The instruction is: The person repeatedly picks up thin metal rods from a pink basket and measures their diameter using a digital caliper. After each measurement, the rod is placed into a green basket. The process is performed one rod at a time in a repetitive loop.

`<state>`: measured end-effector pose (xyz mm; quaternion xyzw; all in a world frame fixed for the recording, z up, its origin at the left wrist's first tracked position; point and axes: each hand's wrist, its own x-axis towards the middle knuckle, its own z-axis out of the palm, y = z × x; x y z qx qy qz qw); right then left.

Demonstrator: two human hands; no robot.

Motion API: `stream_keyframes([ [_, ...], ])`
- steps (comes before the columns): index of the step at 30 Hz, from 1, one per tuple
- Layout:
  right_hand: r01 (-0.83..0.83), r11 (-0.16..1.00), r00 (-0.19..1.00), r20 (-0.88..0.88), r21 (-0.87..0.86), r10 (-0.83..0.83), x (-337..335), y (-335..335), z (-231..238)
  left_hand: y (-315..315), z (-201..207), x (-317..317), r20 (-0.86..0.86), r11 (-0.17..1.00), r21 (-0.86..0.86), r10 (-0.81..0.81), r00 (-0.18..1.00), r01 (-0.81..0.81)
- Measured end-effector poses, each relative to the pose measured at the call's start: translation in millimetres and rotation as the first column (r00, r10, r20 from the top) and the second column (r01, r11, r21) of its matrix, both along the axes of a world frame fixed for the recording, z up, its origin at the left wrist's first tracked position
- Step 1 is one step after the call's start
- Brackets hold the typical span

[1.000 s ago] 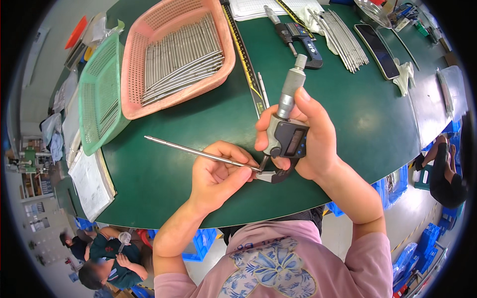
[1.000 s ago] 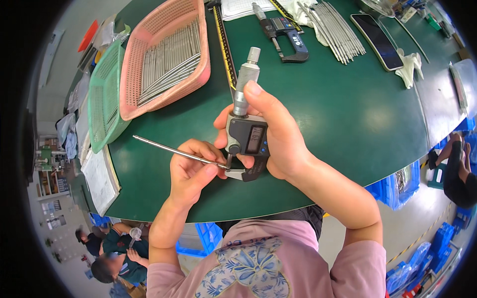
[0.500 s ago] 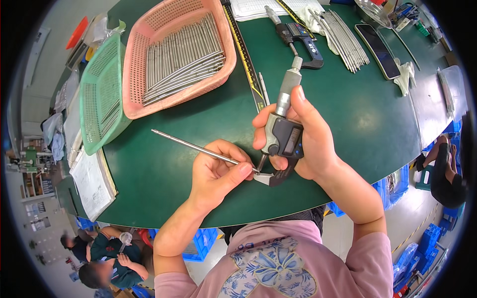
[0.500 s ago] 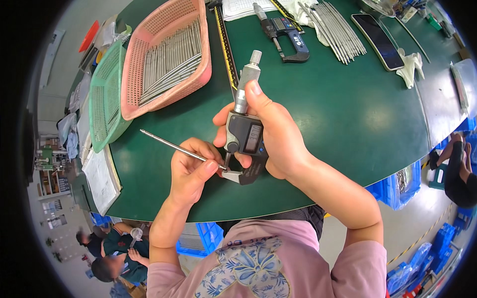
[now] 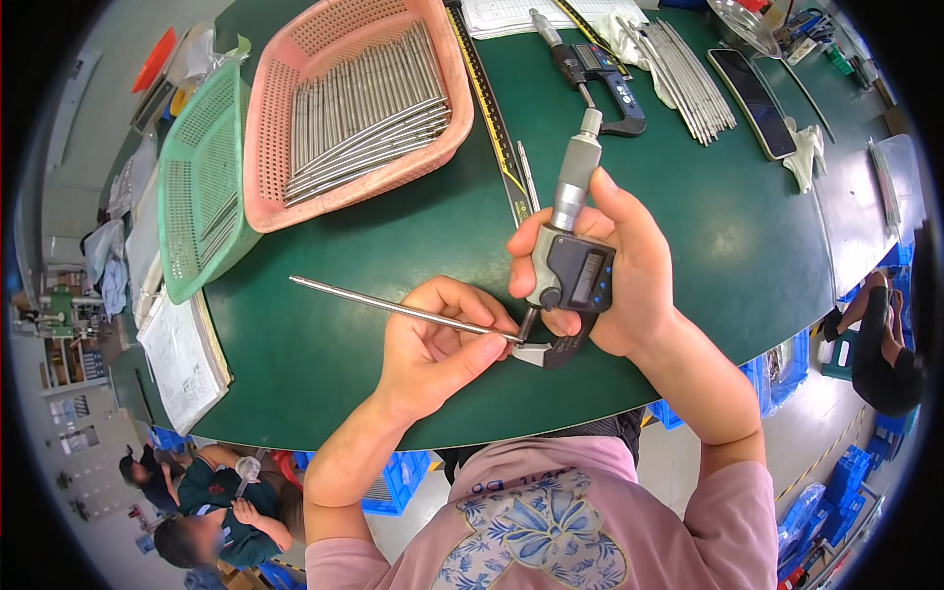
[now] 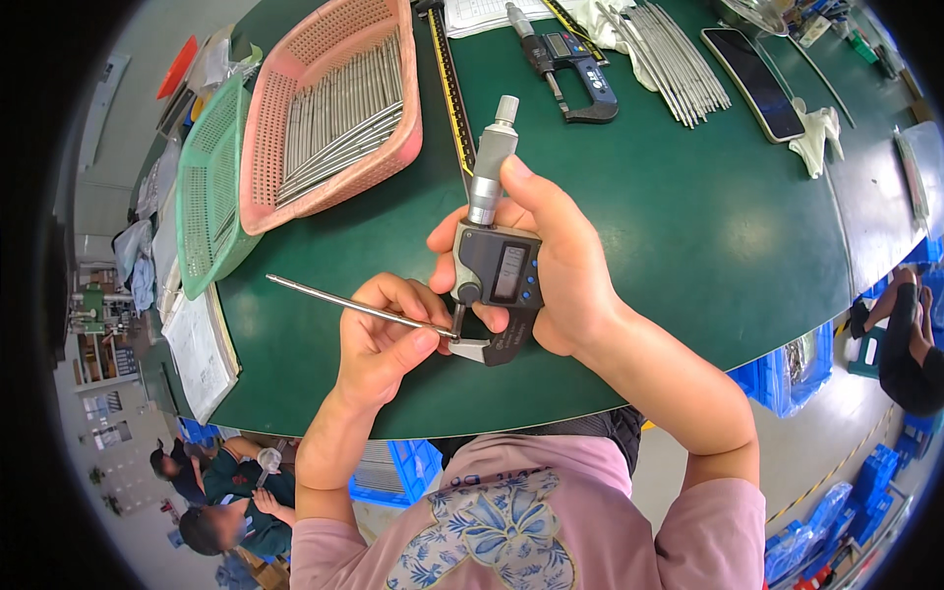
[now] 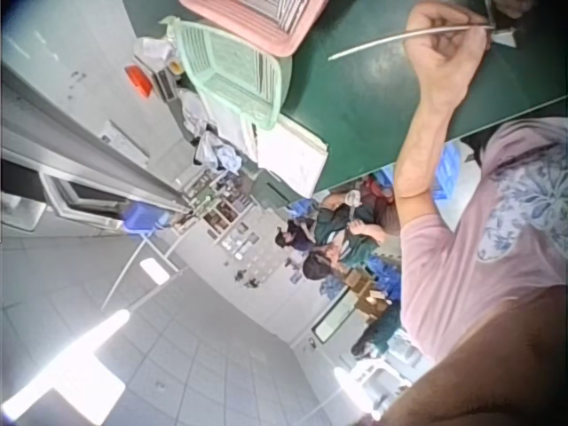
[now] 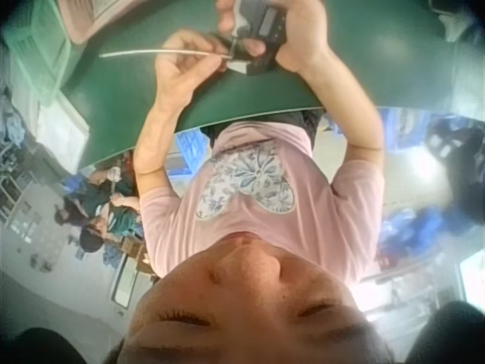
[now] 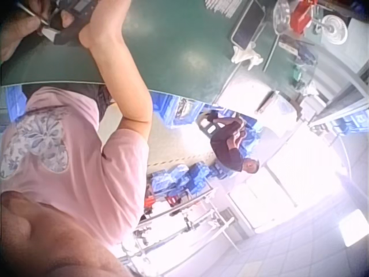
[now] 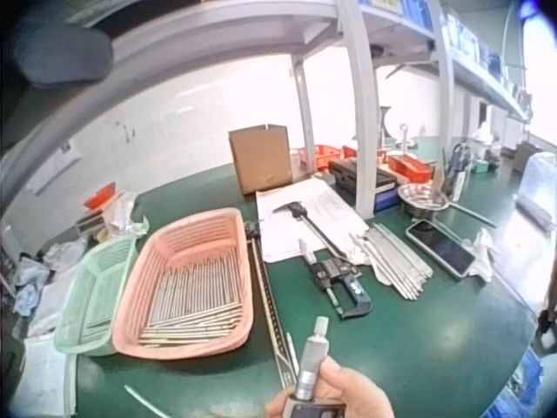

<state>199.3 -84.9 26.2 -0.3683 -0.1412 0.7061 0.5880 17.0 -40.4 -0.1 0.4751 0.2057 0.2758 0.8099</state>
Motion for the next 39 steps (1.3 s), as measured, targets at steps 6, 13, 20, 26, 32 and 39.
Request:
stream_keyframes([
  [6, -0.008, 1.000, 0.997, 0.078, 0.010, 0.007, 0.3, -0.6, 1.1, -1.1, 1.9, 1.8, -0.017, 1.000, 0.028, 0.003, 1.000, -0.003],
  [13, 0.002, 1.000, 0.995, 0.097, 0.024, -0.004, -0.2, -0.3, 0.2, -1.2, 4.0, 1.8, -0.099, 0.999, -0.019, 0.024, 0.995, -0.026],
  [20, 0.006, 0.999, 0.992, 0.129, 0.048, -0.012, -1.3, 0.5, 1.0, 1.0, 2.2, 0.3, -0.083, 1.000, -0.018, 0.001, 0.997, -0.003],
  [26, -0.021, 1.000, 1.000, 0.021, -0.019, 0.022, 0.4, 0.4, 0.2, 0.5, 1.3, -0.8, -0.007, 1.000, -0.007, -0.024, 1.000, 0.023],
  [32, -0.039, 0.999, 0.998, 0.058, 0.005, 0.038, -0.4, -0.1, 1.2, 0.9, -0.4, -1.9, 0.019, 0.999, -0.008, -0.048, 0.999, 0.048],
  [39, -0.031, 1.000, 0.997, 0.077, 0.005, 0.031, -0.5, -0.4, 1.8, -0.1, -0.7, -1.1, -0.020, 0.997, 0.037, -0.071, 0.997, 0.072],
])
